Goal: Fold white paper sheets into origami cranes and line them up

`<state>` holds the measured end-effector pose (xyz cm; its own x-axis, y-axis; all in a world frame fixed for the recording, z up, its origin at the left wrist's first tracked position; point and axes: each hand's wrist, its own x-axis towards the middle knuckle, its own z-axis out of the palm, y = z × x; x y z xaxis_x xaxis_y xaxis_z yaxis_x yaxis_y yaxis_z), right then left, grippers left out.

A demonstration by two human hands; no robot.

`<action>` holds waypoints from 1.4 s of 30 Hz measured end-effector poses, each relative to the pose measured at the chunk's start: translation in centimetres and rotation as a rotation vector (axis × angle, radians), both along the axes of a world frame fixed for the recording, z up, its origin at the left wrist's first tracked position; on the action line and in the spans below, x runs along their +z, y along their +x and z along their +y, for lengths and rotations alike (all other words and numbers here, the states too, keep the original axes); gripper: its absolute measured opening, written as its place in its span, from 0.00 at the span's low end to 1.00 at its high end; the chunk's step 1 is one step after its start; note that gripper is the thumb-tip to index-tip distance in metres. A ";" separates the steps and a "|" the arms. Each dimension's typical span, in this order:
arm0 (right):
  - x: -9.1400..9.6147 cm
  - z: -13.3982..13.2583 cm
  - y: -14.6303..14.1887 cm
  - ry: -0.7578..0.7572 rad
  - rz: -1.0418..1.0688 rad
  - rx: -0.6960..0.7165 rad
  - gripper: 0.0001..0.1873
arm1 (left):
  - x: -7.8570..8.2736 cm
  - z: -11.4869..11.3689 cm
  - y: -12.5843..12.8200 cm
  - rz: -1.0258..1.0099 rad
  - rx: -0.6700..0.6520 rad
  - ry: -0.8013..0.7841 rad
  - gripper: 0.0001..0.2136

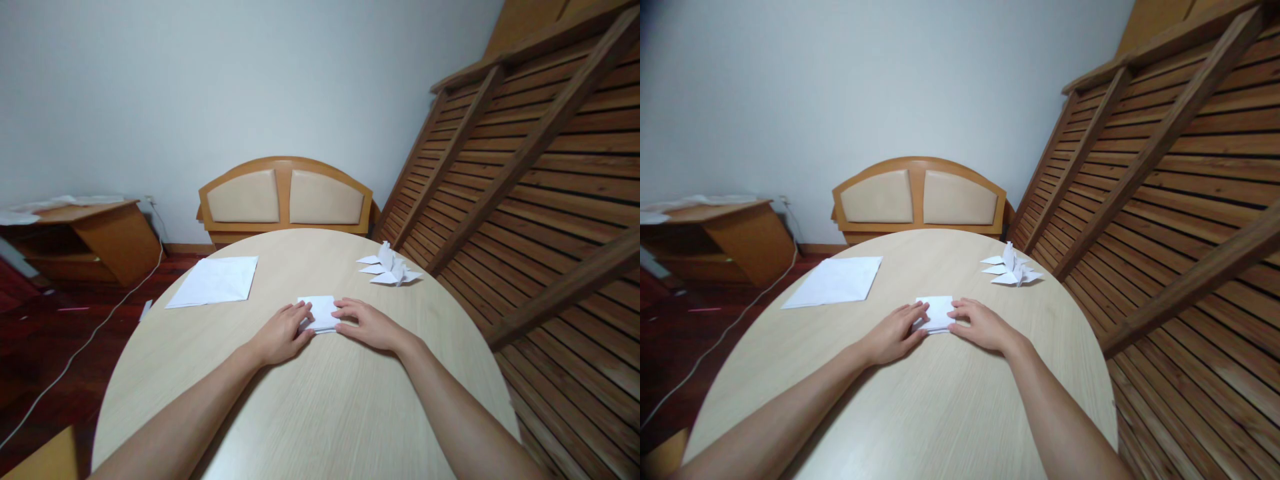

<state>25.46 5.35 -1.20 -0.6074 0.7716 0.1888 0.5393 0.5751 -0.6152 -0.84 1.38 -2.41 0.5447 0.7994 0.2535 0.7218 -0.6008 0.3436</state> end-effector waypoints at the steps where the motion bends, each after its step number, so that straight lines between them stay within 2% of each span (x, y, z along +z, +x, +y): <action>1: 0.1 0.0 -0.1 0.017 0.004 0.000 0.18 | -0.1 0.0 0.0 -0.005 0.002 -0.003 0.21; 4: 0.3 -0.1 -0.5 0.075 0.009 0.012 0.13 | -0.2 0.1 0.0 -0.003 0.009 -0.011 0.22; 9: 0.3 -0.1 -1.1 0.112 0.025 0.002 0.13 | 0.0 0.1 0.1 0.006 0.017 -0.029 0.22; 17: -0.9 0.4 -2.2 0.217 0.012 -0.106 0.13 | 0.4 0.1 0.1 -0.011 -0.008 -0.064 0.13; 22: -1.6 0.3 -2.8 0.223 -0.053 -0.177 0.13 | 0.2 0.3 -0.2 -0.071 -0.031 -0.039 0.10; 31: -1.8 0.3 -2.9 0.242 -0.064 -0.201 0.08 | 0.1 0.5 -1.0 -0.026 -0.039 0.034 0.06; 36: -1.6 0.4 -2.9 0.274 -0.036 -0.208 0.05 | 0.5 0.4 -1.0 0.031 -0.158 0.067 0.21; 39: -1.3 0.4 -2.9 0.302 -0.036 -0.201 0.04 | 0.4 0.4 -0.7 0.098 -0.172 0.037 0.20; 42: -1.1 0.1 -3.2 0.331 -0.070 -0.152 0.10 | 0.5 0.2 -0.4 0.123 -0.132 0.069 0.20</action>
